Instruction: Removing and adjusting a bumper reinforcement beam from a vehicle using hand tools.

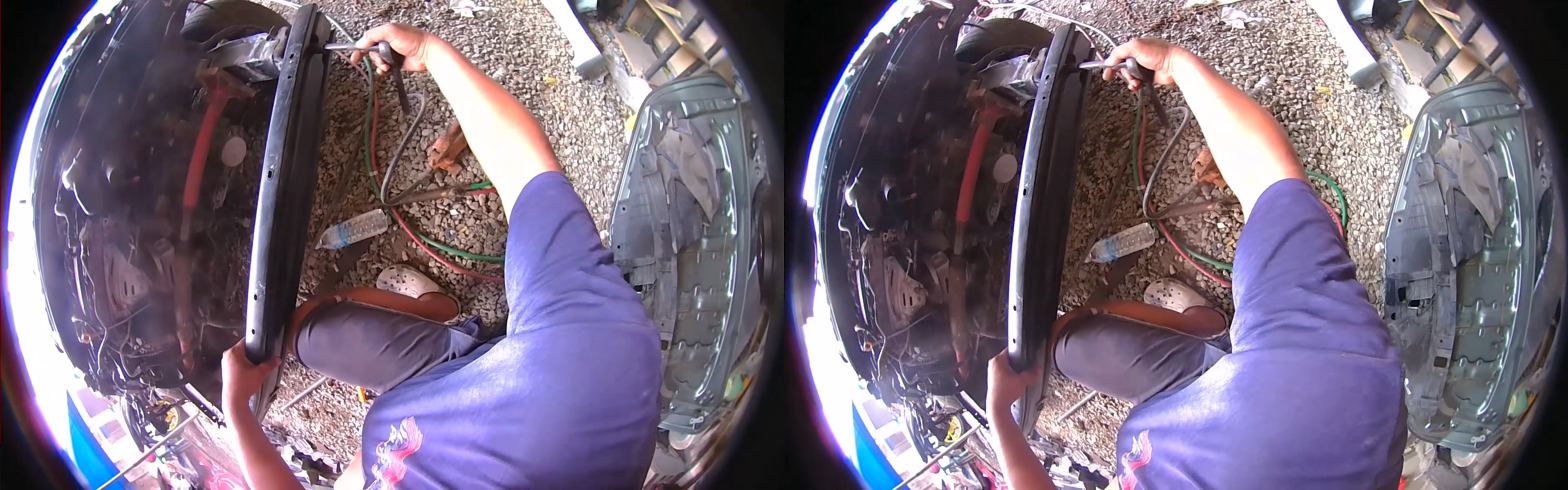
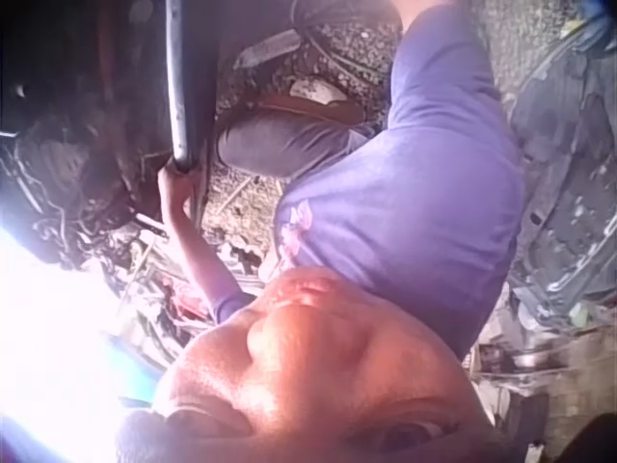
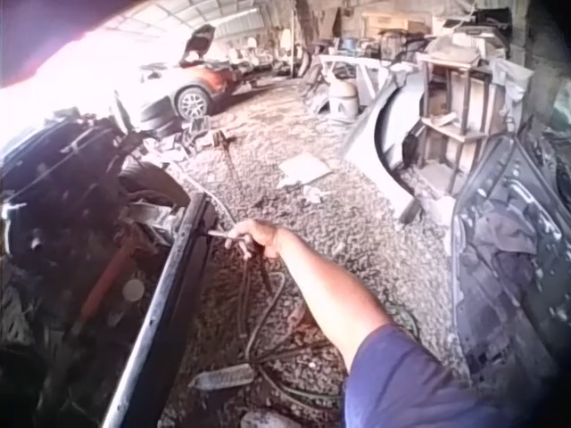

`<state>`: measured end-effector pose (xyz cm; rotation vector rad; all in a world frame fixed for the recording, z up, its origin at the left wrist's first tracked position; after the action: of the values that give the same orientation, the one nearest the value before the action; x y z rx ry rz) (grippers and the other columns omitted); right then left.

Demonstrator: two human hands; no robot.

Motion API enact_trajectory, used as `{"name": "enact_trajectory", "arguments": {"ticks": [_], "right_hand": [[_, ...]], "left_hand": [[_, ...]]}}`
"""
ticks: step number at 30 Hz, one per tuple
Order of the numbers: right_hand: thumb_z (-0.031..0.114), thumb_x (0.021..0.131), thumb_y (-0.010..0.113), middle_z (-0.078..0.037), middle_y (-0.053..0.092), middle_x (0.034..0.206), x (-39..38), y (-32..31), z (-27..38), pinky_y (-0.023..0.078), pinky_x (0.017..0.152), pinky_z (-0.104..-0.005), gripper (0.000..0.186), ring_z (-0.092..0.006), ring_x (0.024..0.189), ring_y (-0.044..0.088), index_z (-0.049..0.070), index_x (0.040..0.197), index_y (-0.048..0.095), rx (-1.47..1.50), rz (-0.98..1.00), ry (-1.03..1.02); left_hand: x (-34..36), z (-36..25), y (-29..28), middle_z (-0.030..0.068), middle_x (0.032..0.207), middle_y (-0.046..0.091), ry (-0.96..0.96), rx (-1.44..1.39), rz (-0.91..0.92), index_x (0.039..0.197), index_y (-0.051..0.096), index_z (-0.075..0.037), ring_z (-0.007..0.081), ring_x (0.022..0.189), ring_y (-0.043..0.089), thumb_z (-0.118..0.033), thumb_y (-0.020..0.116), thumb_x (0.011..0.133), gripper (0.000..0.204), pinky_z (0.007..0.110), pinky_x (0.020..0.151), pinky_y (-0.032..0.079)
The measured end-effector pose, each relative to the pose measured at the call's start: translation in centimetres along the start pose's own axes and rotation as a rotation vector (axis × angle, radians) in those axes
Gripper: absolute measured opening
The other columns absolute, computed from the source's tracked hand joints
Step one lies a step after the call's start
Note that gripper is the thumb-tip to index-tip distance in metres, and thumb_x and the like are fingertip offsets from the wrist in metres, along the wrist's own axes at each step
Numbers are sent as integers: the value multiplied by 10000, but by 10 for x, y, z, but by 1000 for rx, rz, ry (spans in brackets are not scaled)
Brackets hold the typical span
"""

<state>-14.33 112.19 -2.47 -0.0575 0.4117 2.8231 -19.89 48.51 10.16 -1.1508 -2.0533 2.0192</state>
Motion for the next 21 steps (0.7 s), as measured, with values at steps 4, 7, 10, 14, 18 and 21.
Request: {"name": "enact_trajectory", "arguments": {"ticks": [4, 7, 10, 14, 18, 21], "right_hand": [[148, 909, 798, -52, 701, 762, 3, -5, 11, 531, 592, -287, 223, -107, 583, 623, -20, 1055, 777, -298, -132, -6], [87, 919, 788, -71, 739, 848, 3, -3, 28, 551, 606, -280, 147, -99, 668, 651, -16, 1020, 754, -457, -177, -96], [79, 917, 793, -85, 758, 868, 1, 2, 37, 563, 675, -300, 155, -121, 700, 676, -23, 1024, 747, -508, -216, -124], [121, 929, 791, -73, 761, 871, 0, 0, 32, 539, 787, -313, 172, -129, 762, 682, 4, 1052, 761, -622, -379, -128], [118, 925, 796, -41, 752, 859, -5, -8, 14, 516, 786, -307, 157, -127, 772, 677, 30, 1054, 772, -528, -445, -130], [101, 944, 773, -35, 730, 823, -5, 1, 9, 506, 699, -288, 121, -117, 734, 658, 11, 1024, 762, -317, -407, -115]], "left_hand": [[0, -2, -2, 193, 853, 777, 7, 1, 9, 1054, 769, -9, 329, 777, 770, -241, 962, 662, 495, 433, 764, 594], [-2, 0, -4, 198, 881, 781, -12, -1, 26, 1087, 775, -18, 332, 811, 776, -247, 963, 664, 517, 436, 796, 595], [-5, 5, -5, 203, 880, 782, -33, -2, 3, 1079, 773, 10, 312, 815, 781, -238, 940, 652, 521, 421, 796, 593], [-7, 8, -7, 215, 929, 786, -22, -1, -13, 1130, 777, -13, 358, 901, 785, -283, 947, 655, 572, 435, 847, 592], [-8, 3, -14, 236, 960, 781, -15, -9, 14, 1156, 781, -28, 375, 940, 777, -283, 947, 649, 591, 454, 889, 583], [-11, 12, -16, 232, 954, 778, -27, -68, 24, 1133, 787, -28, 367, 939, 777, -269, 941, 653, 559, 448, 882, 585]]}}
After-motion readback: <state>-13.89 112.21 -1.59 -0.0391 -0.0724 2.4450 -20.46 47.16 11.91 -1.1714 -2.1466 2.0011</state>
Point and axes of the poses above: each hand's wrist, its own x-axis towards the middle knuckle, its own y-axis out of the palm, z = x × y, the point moved 6 cm from there along x, towards the middle knuckle
